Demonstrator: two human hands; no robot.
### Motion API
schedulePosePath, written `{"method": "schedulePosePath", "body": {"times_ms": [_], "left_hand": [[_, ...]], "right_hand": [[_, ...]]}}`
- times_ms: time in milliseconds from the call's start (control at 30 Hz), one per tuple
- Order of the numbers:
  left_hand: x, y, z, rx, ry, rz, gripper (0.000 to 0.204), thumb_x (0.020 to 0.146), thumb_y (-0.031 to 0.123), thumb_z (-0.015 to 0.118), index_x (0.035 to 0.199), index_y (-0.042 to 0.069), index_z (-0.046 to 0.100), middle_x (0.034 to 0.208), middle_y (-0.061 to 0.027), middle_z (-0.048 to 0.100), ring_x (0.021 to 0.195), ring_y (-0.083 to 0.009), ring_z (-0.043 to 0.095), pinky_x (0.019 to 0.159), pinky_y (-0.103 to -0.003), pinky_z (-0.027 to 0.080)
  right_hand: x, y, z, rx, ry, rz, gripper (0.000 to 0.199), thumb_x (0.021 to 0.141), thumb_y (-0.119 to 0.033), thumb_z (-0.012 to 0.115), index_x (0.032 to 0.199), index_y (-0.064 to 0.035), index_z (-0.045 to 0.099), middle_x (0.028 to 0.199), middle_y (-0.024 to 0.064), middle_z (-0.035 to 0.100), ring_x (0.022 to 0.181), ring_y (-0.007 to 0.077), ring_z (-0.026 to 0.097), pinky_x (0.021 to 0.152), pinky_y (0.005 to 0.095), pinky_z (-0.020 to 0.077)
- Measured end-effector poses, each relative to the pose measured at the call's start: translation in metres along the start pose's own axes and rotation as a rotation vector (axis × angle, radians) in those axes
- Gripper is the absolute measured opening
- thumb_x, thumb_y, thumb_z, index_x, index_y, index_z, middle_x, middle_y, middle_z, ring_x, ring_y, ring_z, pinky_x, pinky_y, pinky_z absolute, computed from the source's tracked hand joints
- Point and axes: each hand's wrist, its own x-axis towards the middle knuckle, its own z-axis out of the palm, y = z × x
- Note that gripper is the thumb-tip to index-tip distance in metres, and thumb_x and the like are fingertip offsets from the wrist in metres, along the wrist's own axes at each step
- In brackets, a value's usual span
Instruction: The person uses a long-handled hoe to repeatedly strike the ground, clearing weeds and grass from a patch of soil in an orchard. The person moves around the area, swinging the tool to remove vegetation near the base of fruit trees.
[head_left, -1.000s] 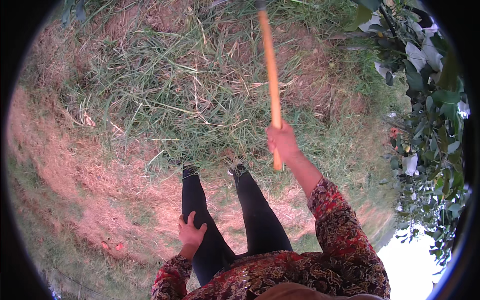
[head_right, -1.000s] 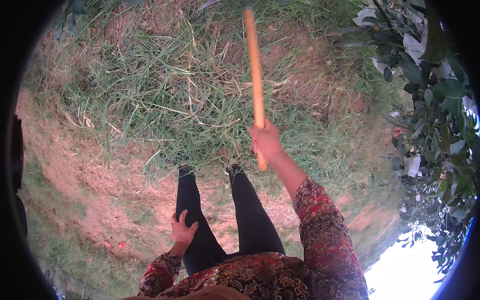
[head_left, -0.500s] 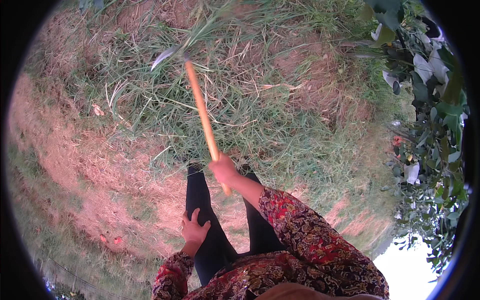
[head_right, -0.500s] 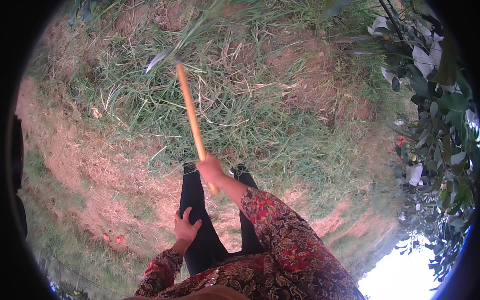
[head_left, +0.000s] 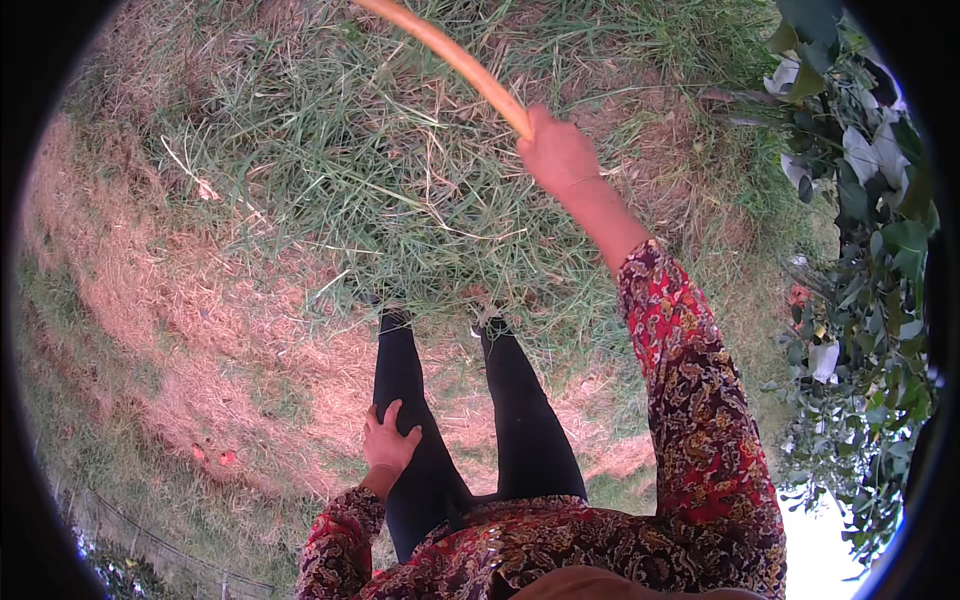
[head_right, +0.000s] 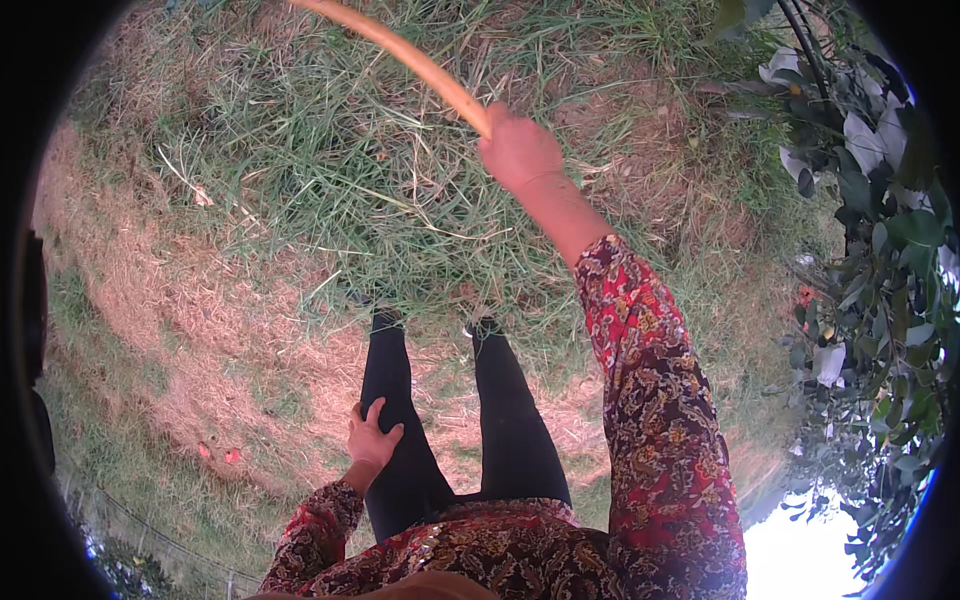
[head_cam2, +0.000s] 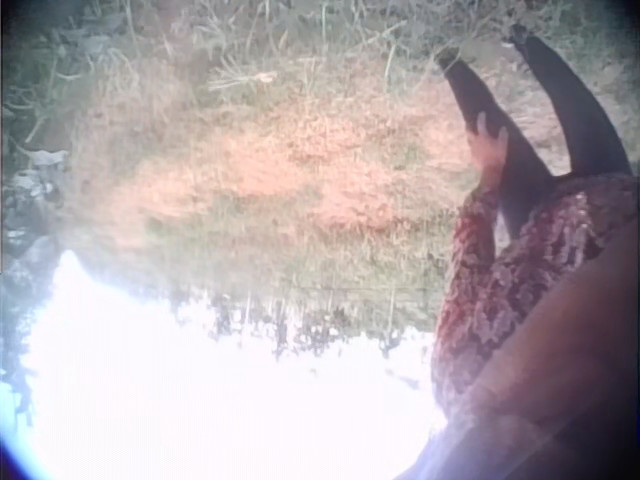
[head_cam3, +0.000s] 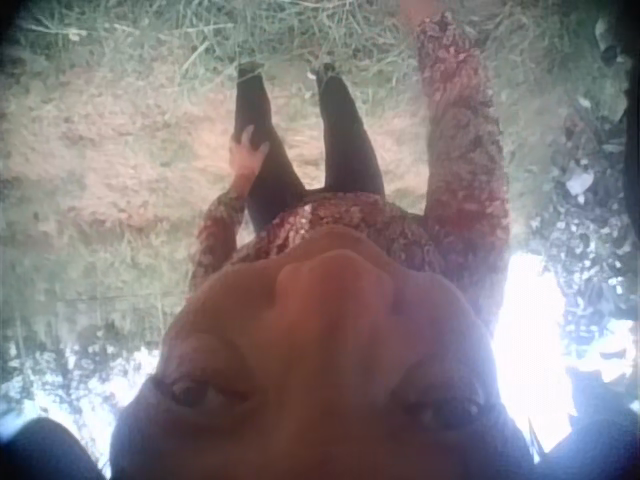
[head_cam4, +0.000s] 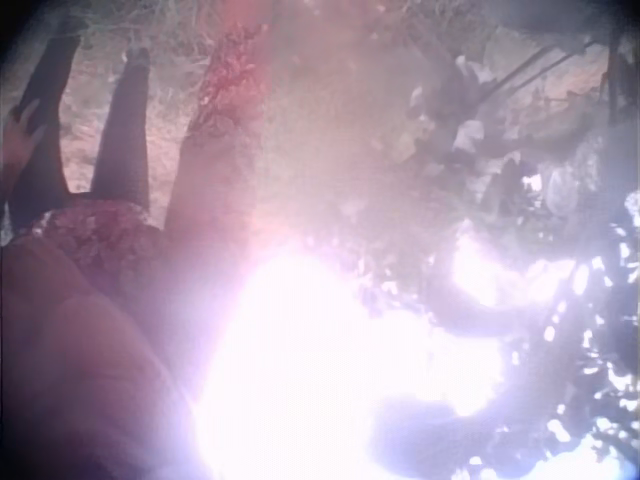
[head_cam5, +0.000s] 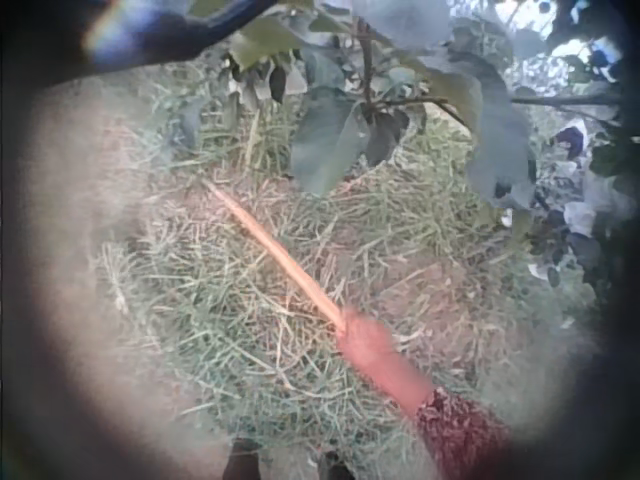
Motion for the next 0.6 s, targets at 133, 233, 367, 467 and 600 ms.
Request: {"method": "schedulePosePath", "body": {"times_ms": [133,233,367,467,600], "left_hand": [[-0.005,-0.002,0.002,-0.013,-0.001,-0.028,0.064,0.072,0.039,0.068,0.130,0.028,0.043,0.138,-0.0173,0.031,0.122,-0.0391,0.039,0.097,-0.045,0.041],[-0.005,-0.005,0.004,-0.031,0.018,-0.032,0.065,0.071,0.040,0.068,0.130,0.029,0.043,0.138,-0.0166,0.032,0.122,-0.0387,0.040,0.097,-0.046,0.040],[-0.006,-0.004,0.007,-0.077,0.084,-0.032,0.066,0.070,0.042,0.068,0.130,0.031,0.043,0.138,-0.0158,0.031,0.122,-0.0380,0.039,0.095,-0.048,0.041],[-0.010,0.009,-0.003,-0.070,0.099,-0.055,0.067,0.071,0.043,0.067,0.132,0.031,0.041,0.139,-0.0158,0.030,0.122,-0.0387,0.039,0.095,-0.048,0.041],[-0.020,0.019,-0.012,-0.059,0.092,-0.063,0.070,0.074,0.046,0.064,0.136,0.032,0.035,0.144,-0.0165,0.023,0.128,-0.0398,0.033,0.098,-0.049,0.039]], "right_hand": [[-0.053,0.091,0.019,-0.010,-0.037,0.267,0.031,0.083,-0.021,0.061,0.102,-0.0036,0.045,0.084,0.0231,0.063,0.078,0.0406,0.063,0.067,0.0498,0.0515],[-0.204,0.180,0.059,-0.113,-0.178,0.543,0.034,0.084,-0.023,0.061,0.103,-0.0066,0.039,0.089,0.0244,0.062,0.083,0.0417,0.062,0.069,0.0515,0.0504],[-0.431,0.234,0.037,-0.235,-0.595,0.804,0.027,0.082,-0.016,0.053,0.106,-0.0024,0.050,0.095,0.0214,0.063,0.090,0.0403,0.062,0.079,0.0487,0.0492],[-0.558,0.234,0.007,-0.209,-0.760,0.924,0.025,0.080,-0.019,0.056,0.101,-0.0051,0.059,0.099,0.0189,0.064,0.095,0.0363,0.062,0.081,0.0462,0.0492],[-0.574,0.198,-0.029,-0.188,-0.869,0.885,0.030,0.079,-0.022,0.056,0.106,-0.0077,0.059,0.103,0.0162,0.064,0.099,0.0342,0.061,0.084,0.0440,0.0490]]}}
